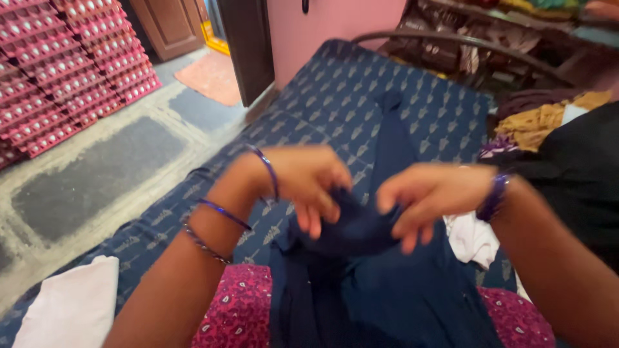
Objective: The person folds a white cloth into a compact rectangle and sets it aside. Then the person unfolds a dark blue pair of pants, aligns the legs, and folds them in half lengthwise on the bed.
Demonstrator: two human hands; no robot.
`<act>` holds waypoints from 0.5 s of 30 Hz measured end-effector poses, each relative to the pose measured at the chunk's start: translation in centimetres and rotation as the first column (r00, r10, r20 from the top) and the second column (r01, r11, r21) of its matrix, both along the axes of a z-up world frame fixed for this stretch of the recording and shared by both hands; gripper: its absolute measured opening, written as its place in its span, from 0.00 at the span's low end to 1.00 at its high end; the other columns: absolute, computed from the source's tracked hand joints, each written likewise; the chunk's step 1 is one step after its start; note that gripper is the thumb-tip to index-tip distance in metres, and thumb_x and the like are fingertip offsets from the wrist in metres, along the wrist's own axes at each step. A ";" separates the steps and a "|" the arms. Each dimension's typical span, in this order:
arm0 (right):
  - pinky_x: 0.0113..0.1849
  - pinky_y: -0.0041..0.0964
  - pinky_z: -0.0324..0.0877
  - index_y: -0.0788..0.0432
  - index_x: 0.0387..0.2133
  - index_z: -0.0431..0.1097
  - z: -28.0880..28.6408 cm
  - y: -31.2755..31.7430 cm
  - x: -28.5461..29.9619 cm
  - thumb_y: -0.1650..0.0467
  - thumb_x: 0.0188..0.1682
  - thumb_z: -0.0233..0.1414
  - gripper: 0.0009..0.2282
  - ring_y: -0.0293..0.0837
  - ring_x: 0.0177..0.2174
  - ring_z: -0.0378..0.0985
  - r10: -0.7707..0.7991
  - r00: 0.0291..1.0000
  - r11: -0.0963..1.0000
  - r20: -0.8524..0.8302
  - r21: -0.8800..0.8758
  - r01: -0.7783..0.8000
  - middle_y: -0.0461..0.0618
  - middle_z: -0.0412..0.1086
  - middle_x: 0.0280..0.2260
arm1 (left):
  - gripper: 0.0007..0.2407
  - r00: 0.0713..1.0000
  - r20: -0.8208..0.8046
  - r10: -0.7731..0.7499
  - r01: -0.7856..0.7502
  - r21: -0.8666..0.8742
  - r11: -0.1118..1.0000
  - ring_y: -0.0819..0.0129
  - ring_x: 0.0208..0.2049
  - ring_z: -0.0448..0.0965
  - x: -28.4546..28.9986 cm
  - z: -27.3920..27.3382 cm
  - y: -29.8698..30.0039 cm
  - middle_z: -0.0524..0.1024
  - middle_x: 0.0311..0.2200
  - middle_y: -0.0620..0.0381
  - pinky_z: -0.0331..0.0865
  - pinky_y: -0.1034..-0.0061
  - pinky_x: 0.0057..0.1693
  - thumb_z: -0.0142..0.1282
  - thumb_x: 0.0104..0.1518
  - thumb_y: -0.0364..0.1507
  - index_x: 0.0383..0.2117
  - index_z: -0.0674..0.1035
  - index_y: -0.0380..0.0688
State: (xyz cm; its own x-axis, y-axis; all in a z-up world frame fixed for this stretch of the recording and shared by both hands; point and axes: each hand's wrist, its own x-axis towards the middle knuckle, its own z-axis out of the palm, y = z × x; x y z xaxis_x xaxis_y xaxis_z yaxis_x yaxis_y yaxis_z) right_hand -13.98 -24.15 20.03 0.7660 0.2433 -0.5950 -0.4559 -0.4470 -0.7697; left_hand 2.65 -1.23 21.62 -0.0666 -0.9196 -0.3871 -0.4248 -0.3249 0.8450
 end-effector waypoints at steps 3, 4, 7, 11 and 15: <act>0.29 0.32 0.79 0.56 0.48 0.65 -8.3 2.1 2.4 0.73 0.49 0.55 0.14 0.43 0.30 0.86 0.169 0.938 0.986 -0.301 0.061 -0.158 0.54 0.78 0.34 | 0.12 0.966 -0.224 -0.130 0.197 0.310 0.930 0.66 0.30 0.89 1.2 -10.2 -1.8 0.84 0.36 0.45 0.84 0.74 0.38 0.61 0.52 0.26 0.41 0.79 0.32; 0.29 0.31 0.78 0.53 0.50 0.65 -10.7 2.4 3.6 0.73 0.50 0.55 0.15 0.42 0.30 0.86 0.181 0.915 0.983 -0.359 0.047 -0.176 0.55 0.79 0.34 | 0.15 0.964 0.050 -0.263 0.241 0.263 0.934 0.67 0.32 0.86 2.7 -13.1 -2.4 0.83 0.36 0.48 0.80 0.73 0.39 0.67 0.49 0.31 0.40 0.80 0.37; 0.32 0.35 0.78 0.52 0.38 0.84 -13.4 -1.3 10.7 0.70 0.42 0.60 0.12 0.37 0.31 0.85 0.631 0.775 0.679 -0.022 -0.467 -0.566 0.41 0.84 0.31 | 0.20 0.872 0.444 0.205 -0.155 -0.148 0.977 0.48 0.42 0.77 9.6 -18.4 -6.4 0.70 0.47 0.35 0.76 0.66 0.47 0.66 0.48 0.26 0.47 0.74 0.36; 0.64 0.48 0.57 0.64 0.71 0.37 -11.8 -7.0 19.4 0.74 0.50 0.59 0.40 0.60 0.66 0.58 -0.018 0.309 0.834 0.951 -0.157 0.530 0.68 0.54 0.66 | 0.28 0.375 0.161 0.913 -0.256 -0.929 0.269 0.23 0.55 0.64 18.6 -17.5 -15.8 0.52 0.61 0.16 0.71 0.58 0.56 0.66 0.46 0.20 0.56 0.67 0.35; 0.69 0.46 0.48 0.65 0.73 0.34 -11.9 -8.5 20.3 0.76 0.50 0.62 0.45 0.66 0.71 0.44 0.304 0.202 0.736 0.931 -0.364 0.571 0.73 0.41 0.72 | 0.37 0.225 0.064 0.972 -0.204 -0.973 0.111 0.28 0.69 0.54 21.6 -18.1 -17.9 0.44 0.69 0.31 0.60 0.56 0.71 0.66 0.49 0.19 0.68 0.59 0.40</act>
